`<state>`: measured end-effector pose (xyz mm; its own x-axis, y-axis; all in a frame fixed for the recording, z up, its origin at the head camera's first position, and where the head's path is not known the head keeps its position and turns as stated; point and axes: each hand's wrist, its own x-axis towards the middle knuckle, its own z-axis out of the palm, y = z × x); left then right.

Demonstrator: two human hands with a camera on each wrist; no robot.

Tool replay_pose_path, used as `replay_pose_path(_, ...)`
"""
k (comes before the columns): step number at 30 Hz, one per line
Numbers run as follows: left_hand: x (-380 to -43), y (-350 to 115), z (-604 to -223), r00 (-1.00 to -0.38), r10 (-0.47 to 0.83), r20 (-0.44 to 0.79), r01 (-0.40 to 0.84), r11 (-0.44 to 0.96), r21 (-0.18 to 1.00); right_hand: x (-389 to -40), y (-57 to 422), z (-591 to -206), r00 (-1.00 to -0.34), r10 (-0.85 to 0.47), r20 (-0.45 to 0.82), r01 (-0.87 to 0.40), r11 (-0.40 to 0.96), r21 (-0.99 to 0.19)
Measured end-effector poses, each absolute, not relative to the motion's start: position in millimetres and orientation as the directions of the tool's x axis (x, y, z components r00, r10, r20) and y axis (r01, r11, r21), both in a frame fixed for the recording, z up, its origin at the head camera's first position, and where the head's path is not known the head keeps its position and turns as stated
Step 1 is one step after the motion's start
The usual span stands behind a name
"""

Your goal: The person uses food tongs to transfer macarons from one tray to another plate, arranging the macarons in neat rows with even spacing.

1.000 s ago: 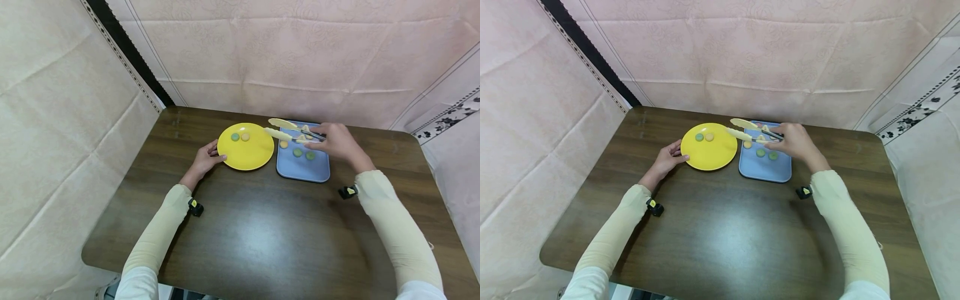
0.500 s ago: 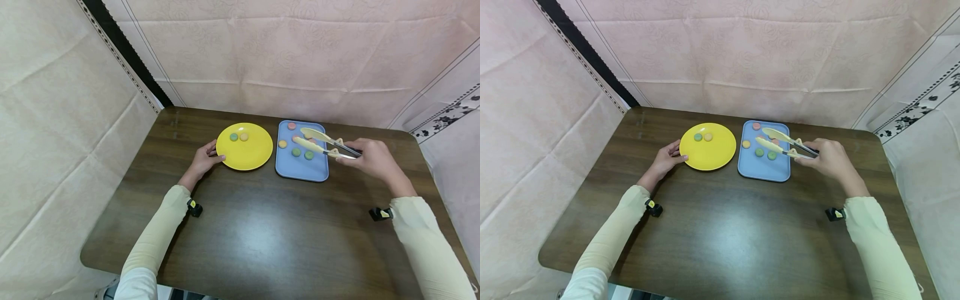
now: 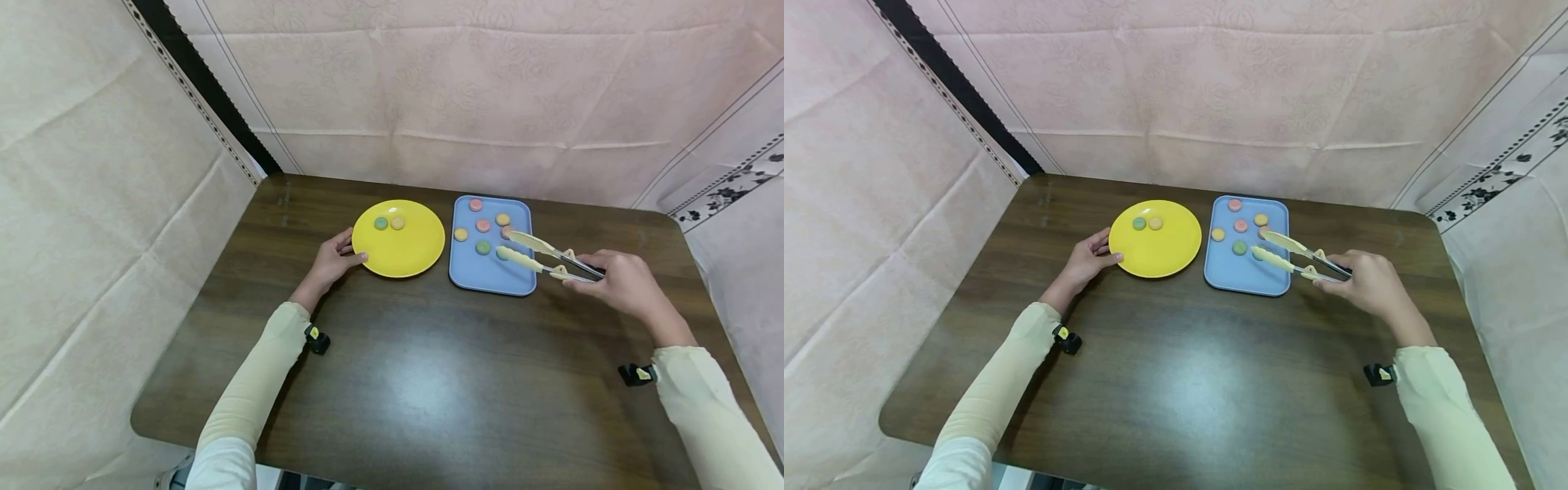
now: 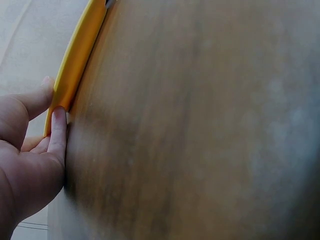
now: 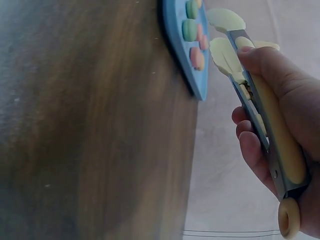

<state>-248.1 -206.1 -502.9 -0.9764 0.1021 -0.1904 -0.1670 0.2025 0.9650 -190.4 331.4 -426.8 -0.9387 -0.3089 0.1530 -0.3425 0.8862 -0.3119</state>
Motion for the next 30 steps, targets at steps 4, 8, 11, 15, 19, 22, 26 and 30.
replay_pose_path(4, -251, -207, -512, -0.982, 0.091, -0.167, -0.146, 0.198, 0.969, -189, 333, -434, -0.946, -0.299, 0.126, -0.324, 0.889, -0.324)
replay_pose_path(8, -250, -206, -513, -0.986, 0.082, -0.146, -0.127, 0.203, 0.971, -189, 333, -439, -0.949, -0.294, 0.11, -0.314, 0.89, -0.332)
replay_pose_path(11, -249, -206, -513, -0.987, 0.077, -0.142, -0.124, 0.205, 0.971, -189, 334, -442, -0.949, -0.298, 0.103, -0.315, 0.89, -0.33)
replay_pose_path(15, -248, -205, -511, -0.987, 0.075, -0.143, -0.125, 0.203, 0.971, -188, 334, -443, -0.95, -0.3, 0.089, -0.312, 0.889, -0.336)
replay_pose_path(19, -249, -205, -510, -0.986, 0.083, -0.145, -0.126, 0.198, 0.972, -187, 333, -444, -0.951, -0.297, 0.089, -0.309, 0.889, -0.338)
replay_pose_path(22, -250, -205, -509, -0.985, 0.087, -0.152, -0.132, 0.199, 0.971, -188, 333, -444, -0.95, -0.297, 0.097, -0.312, 0.888, -0.338)
replay_pose_path(26, -251, -206, -508, -0.98, 0.095, -0.177, -0.154, 0.206, 0.966, -188, 332, -444, -0.95, -0.297, 0.098, -0.313, 0.888, -0.336)
replay_pose_path(30, -249, -206, -506, -0.98, 0.097, -0.173, -0.149, 0.213, 0.966, -189, 330, -441, -0.948, -0.3, 0.108, -0.319, 0.886, -0.336)
